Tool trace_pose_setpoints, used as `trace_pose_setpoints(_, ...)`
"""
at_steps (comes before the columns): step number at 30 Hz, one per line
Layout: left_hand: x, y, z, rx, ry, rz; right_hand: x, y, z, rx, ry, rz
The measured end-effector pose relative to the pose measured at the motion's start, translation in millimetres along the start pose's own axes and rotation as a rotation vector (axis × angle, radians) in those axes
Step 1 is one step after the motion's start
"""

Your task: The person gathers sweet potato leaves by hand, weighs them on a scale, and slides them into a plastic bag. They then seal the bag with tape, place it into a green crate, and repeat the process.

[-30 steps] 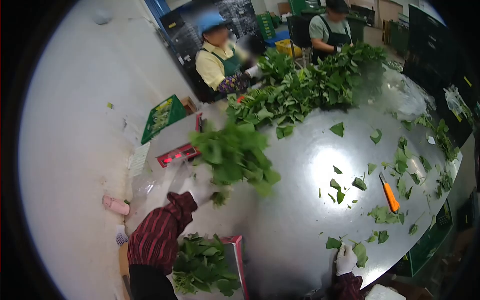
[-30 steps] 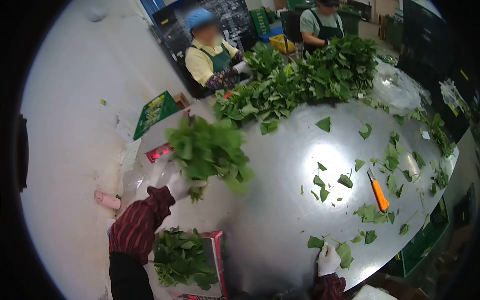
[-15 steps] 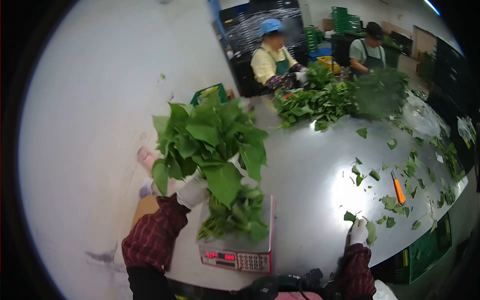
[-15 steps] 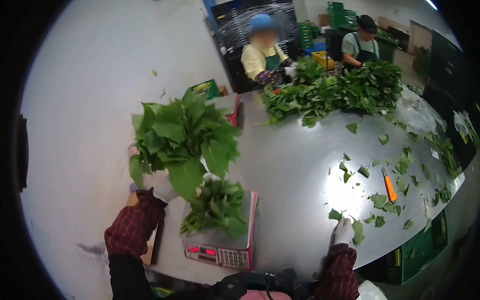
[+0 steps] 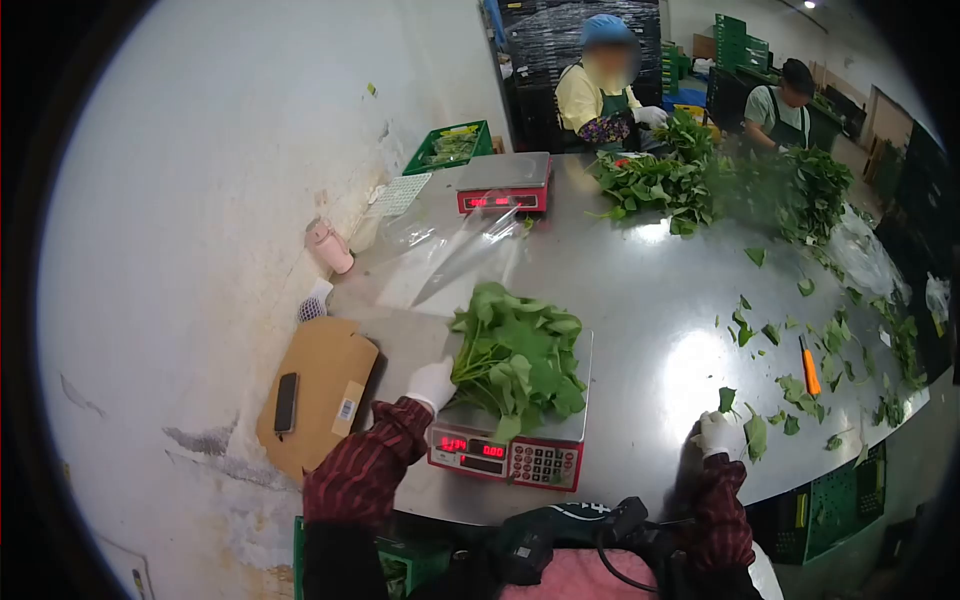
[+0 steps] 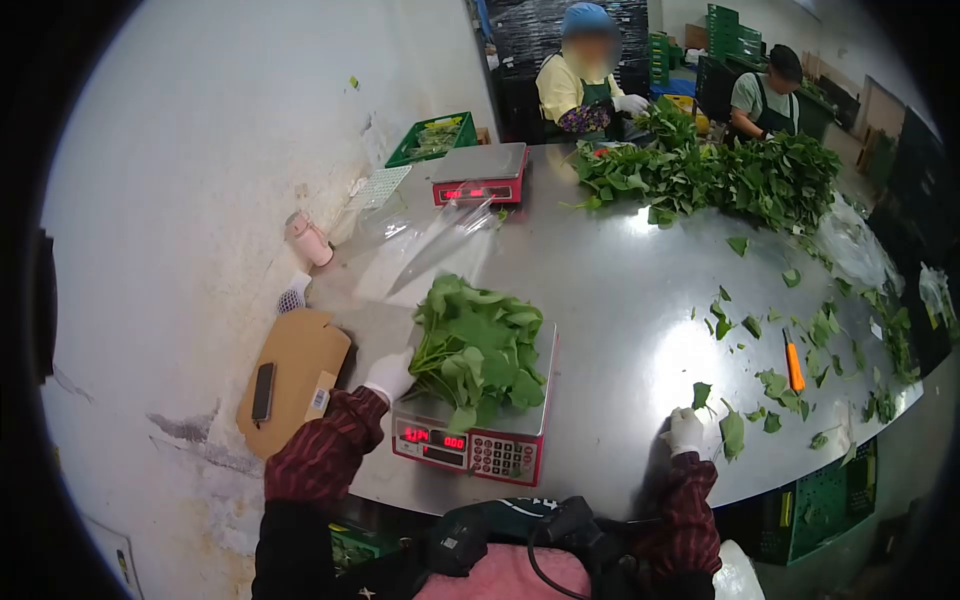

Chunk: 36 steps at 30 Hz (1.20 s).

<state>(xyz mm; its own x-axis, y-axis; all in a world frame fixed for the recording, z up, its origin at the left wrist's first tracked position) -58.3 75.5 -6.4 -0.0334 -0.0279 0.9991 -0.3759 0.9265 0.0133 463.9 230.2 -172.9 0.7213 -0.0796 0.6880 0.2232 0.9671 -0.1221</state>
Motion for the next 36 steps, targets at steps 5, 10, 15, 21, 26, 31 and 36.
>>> trace_pose_setpoints(5,14,10,1,0.013,-0.139,0.164,-21,-16,6,0.074,0.124,0.136)
trace_pose_setpoints(10,31,9,16,-0.019,-0.381,0.325,-16,-43,18,0.051,0.203,0.177)
trace_pose_setpoints(15,45,-16,23,0.020,-0.689,0.147,-15,-53,3,0.042,0.218,0.173)
trace_pose_setpoints(21,63,-50,1,-0.176,-0.554,-0.192,-7,-75,27,0.086,0.234,0.191)
trace_pose_setpoints(26,62,-65,-21,-0.369,-0.520,-0.439,-19,-88,46,0.070,0.277,0.248)
trace_pose_setpoints(31,30,-53,-37,-0.531,-0.216,-0.608,-33,-97,63,0.123,0.183,0.323)
trace_pose_setpoints(36,45,-14,-51,-0.476,-0.244,-0.653,-42,-108,81,0.069,0.134,0.413)
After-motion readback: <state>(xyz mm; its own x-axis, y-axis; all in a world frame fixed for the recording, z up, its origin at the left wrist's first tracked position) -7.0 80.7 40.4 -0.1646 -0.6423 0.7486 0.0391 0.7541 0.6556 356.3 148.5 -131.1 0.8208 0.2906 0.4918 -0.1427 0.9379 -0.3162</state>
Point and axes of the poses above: each hand's wrist, its own y-axis towards the middle knuckle, its own x-axis out of the back of the hand, z = x × y, the point moved 3 cm from there along y, towards the middle knuckle, and after that the axes turned 6 degrees about -z, right-handed, at the moved point
